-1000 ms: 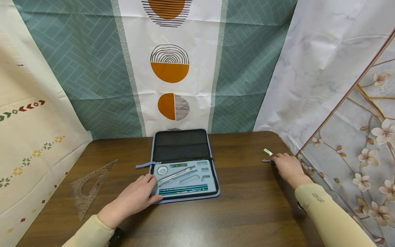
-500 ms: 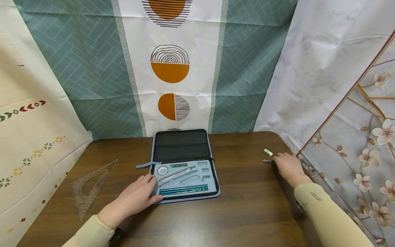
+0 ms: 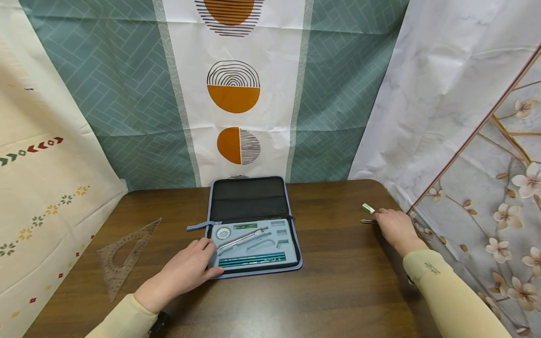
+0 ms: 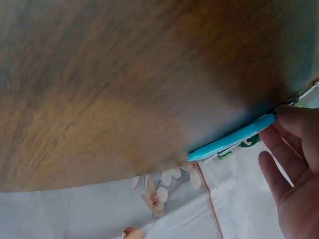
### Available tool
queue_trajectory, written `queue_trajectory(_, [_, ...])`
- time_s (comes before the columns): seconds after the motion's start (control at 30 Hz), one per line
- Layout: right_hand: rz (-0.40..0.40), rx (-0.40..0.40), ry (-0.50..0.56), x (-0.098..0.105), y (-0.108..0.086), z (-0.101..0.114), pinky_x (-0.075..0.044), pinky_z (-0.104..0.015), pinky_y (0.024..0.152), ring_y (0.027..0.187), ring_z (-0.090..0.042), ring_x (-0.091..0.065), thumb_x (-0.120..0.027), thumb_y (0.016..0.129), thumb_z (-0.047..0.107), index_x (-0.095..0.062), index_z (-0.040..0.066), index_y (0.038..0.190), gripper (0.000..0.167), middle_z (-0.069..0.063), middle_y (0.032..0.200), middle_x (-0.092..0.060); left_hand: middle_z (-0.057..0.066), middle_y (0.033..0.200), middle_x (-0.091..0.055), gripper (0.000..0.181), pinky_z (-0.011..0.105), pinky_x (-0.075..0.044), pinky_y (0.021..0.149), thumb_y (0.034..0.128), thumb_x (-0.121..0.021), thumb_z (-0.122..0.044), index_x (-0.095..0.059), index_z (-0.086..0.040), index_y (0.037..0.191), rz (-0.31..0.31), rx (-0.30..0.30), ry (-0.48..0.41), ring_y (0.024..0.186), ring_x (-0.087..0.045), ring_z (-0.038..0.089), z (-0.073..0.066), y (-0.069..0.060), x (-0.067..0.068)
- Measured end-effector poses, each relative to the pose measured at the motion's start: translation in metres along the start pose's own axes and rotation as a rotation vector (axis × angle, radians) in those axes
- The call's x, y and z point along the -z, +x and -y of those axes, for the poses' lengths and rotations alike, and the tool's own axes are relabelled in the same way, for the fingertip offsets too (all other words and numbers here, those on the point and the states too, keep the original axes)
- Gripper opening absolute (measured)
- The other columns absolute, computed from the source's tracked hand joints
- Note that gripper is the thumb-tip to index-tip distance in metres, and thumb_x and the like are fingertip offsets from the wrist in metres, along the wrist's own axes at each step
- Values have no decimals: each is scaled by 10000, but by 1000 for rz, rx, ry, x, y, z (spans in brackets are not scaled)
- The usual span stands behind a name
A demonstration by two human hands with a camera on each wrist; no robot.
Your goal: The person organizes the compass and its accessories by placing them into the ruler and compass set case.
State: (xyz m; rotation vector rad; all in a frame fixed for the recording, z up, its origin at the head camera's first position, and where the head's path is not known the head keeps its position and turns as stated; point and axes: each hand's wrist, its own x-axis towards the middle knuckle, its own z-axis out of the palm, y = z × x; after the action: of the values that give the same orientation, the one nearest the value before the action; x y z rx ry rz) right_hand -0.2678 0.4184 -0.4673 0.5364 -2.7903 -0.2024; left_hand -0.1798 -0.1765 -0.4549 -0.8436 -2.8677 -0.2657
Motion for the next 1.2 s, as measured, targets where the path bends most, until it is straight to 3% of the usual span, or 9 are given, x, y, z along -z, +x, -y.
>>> queue_trajectory(0.33, [29, 32, 31, 1, 3, -3, -600, -535, 701, 852, -353, -733, -829, 909, -54, -760, 45, 1014, 160, -99, 957, -710, 185, 1175, -663, 577, 440, -577, 783, 951, -898, -402, -690, 55, 1236, 6, 7, -3, 975, -601, 291, 0, 0, -2])
queue_trajectory(0.53, [71, 56, 58, 2, 5, -4, -599, -545, 755, 882, -349, -723, -861, 911, -11, -721, 50, 1012, 183, -63, 942, -669, 189, 1183, -668, 579, 442, -581, 795, 950, -898, -404, -693, 55, 1237, 7, 9, -4, 989, -609, 294, 0, 0, -1])
queue_trajectory(0.8, [35, 102, 71, 1, 7, -3, -594, -539, 756, 882, -361, -696, -868, 897, -22, -664, 66, 999, 245, -58, 949, -639, 188, 1183, -668, 579, 438, -583, 790, 952, -895, -408, -695, 56, 1236, 7, 11, -1, 988, -607, 291, 0, 0, -2])
queue_trajectory(1.2, [63, 67, 130, 0, 7, 2, -578, -533, 723, 871, -348, -679, -844, 936, 3, -643, 78, 1018, 230, -44, 961, -645, 193, 1185, -668, 581, 443, -578, 785, 953, -896, -401, -691, 62, 1240, 3, 4, 4, 985, -611, 296, 0, 0, -1])
